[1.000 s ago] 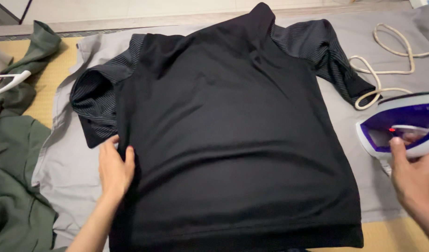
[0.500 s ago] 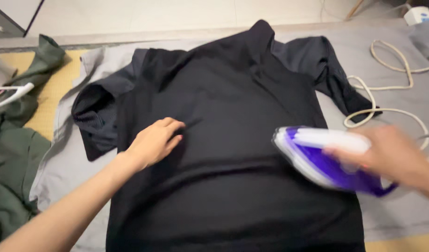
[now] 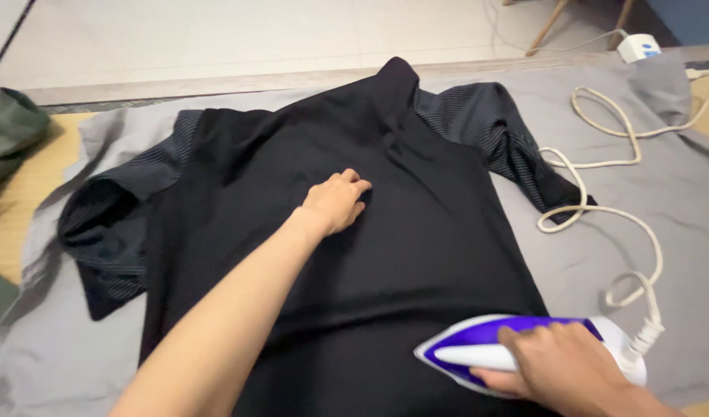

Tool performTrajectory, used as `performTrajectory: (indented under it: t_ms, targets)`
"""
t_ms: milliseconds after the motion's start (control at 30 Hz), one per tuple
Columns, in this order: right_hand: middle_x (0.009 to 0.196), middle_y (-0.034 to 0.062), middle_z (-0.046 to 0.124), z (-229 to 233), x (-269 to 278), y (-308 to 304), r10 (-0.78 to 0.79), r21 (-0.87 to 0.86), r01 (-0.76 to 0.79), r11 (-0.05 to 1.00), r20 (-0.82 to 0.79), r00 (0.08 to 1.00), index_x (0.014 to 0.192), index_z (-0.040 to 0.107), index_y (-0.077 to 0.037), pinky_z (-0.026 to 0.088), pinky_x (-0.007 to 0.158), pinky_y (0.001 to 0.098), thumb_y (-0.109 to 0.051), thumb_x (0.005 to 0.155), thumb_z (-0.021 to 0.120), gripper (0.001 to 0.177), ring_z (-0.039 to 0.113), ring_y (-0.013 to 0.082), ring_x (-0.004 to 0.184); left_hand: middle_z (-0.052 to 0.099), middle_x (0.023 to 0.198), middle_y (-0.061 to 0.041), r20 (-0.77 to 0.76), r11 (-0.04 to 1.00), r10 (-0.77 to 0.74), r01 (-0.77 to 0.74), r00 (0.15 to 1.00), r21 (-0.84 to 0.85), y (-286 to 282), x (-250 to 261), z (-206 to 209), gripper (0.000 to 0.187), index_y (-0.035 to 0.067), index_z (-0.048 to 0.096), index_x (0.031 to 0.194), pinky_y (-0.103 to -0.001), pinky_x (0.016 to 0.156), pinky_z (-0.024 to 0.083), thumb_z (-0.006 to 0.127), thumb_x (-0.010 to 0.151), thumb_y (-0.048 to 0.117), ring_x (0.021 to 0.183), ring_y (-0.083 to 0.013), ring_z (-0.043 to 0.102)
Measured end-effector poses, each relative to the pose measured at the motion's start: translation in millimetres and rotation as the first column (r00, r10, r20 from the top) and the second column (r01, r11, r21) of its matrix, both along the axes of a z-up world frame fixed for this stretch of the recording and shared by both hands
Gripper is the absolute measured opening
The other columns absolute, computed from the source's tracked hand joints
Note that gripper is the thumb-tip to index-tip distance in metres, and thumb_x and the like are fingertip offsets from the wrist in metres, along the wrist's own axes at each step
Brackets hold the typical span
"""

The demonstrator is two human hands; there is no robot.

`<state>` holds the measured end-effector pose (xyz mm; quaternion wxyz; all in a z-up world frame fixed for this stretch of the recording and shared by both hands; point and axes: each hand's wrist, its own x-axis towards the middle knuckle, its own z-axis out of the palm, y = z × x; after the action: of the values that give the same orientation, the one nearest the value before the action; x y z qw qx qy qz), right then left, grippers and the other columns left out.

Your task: The person irons a black long-sleeved shirt laid out on a bed. They smooth the fabric with their hands and use a purple and white iron to press the body and sleeves, then fold the shirt at the end.

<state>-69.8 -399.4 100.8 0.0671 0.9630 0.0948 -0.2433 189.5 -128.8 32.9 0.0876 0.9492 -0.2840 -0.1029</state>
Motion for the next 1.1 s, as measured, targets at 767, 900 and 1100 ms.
performTrajectory:
  t_ms: [767,900,1100]
  targets:
    - [0.078,0.0224,0.073,16,220,50,-0.114,0.158,0.083,0.984,0.198,0.973,0.081,0.08,-0.003,0.059,0.076,0.0479,-0.075,0.078,0.066,0.073,0.074,0.0397,0.08,0.041,0.158,-0.012,0.399,0.971,0.203,-0.13,0.894,-0.202,99,5,-41,0.062,0.01,0.046,0.15,-0.05,0.111,0.036,0.066,0.093,0.027,0.144,-0.0302,0.04]
    - [0.076,0.0222,0.074,17,188,54,-0.072,0.129,0.058,0.99,0.11,0.991,0.079,0.08,-0.003,0.06,0.078,0.046,-0.075,0.076,0.065,0.074,0.075,0.038,0.077,0.04,0.158,-0.014,0.354,0.953,0.292,-0.238,0.888,-0.189,150,-4,-44,0.063,0.01,0.044,0.15,-0.052,0.109,0.037,0.065,0.094,0.031,0.143,-0.0315,0.04]
    - [0.075,0.0236,0.071,23,118,70,0.069,0.153,-0.083,0.985,0.093,0.993,0.08,0.077,-0.002,0.059,0.076,0.0477,-0.072,0.075,0.066,0.072,0.074,0.0391,0.077,0.042,0.157,-0.016,0.395,0.932,0.363,-0.333,0.844,-0.144,218,-24,-46,0.06,0.006,0.05,0.145,-0.049,0.11,0.039,0.066,0.092,0.032,0.142,-0.0335,0.041]
